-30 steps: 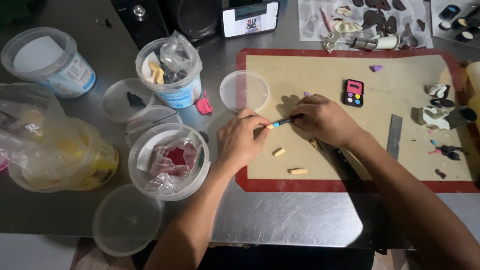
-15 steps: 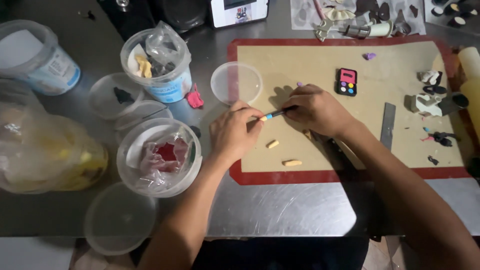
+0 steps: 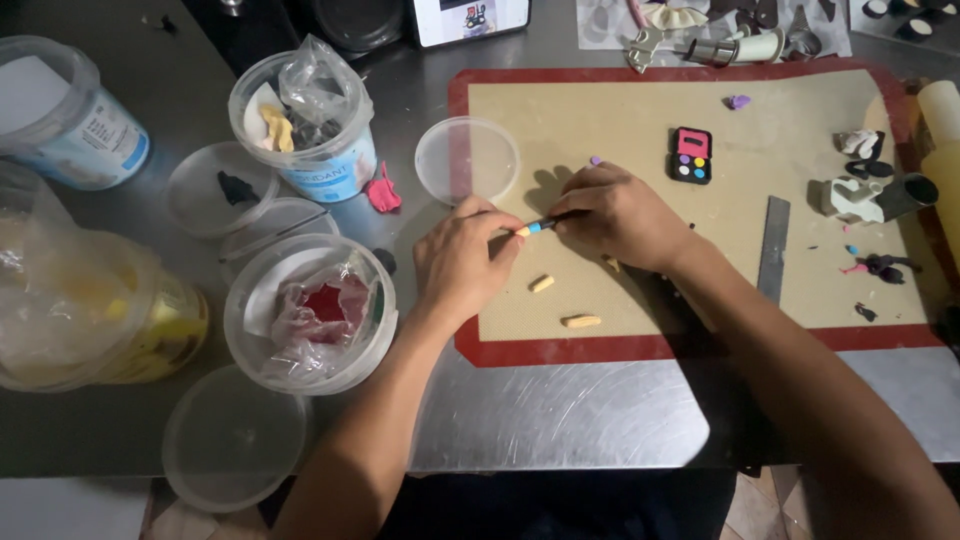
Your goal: The person rolls small pieces of fondant into cylinders on a silicone mat, cuts a piece with a small knife, and shapes and details the pieces using a black fondant shaping tool, working one piece at a time on the mat.
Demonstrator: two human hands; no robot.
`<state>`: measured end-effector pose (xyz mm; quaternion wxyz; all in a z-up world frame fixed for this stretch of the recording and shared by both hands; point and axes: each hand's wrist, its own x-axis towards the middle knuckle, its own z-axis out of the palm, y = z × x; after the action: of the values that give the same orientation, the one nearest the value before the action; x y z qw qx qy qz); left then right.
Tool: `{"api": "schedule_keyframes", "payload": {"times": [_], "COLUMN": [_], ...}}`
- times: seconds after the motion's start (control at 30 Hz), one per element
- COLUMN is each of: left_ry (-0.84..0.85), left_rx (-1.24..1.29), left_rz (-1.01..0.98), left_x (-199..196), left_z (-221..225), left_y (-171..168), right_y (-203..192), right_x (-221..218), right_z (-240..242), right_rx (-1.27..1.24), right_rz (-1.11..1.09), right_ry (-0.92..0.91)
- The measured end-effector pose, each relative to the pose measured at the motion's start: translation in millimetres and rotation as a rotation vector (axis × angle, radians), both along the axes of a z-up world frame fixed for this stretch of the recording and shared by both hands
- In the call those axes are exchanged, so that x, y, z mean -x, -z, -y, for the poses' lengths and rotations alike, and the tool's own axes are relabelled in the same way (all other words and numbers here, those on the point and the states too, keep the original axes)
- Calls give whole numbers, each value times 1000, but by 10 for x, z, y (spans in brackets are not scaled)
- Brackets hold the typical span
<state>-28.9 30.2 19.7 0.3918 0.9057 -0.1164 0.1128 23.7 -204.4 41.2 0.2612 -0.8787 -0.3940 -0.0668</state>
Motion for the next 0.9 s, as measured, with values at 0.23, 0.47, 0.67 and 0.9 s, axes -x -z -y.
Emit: {"api": "schedule_keyframes", "payload": {"times": [0.23,0.47,0.67,0.9], "left_ry": [0,2,-4,-2], "left_rx": [0,1,-20,46], "left_rz": [17,24,0,-24], "left_x": [3,-4,-1,3], "left_z": [-3,-1,-3,-37], "left_y": [7,9,11,8], "right_y": [-21,-32,-49,-38], "right_x": [19,39,59,55], "right_z": [-48,-80,-104,-81], "right_rx": [-9,-5,8,-7], "right_rz": [-8,-6,-13,-26], "right_ry": [-8,-8,19,13]}}
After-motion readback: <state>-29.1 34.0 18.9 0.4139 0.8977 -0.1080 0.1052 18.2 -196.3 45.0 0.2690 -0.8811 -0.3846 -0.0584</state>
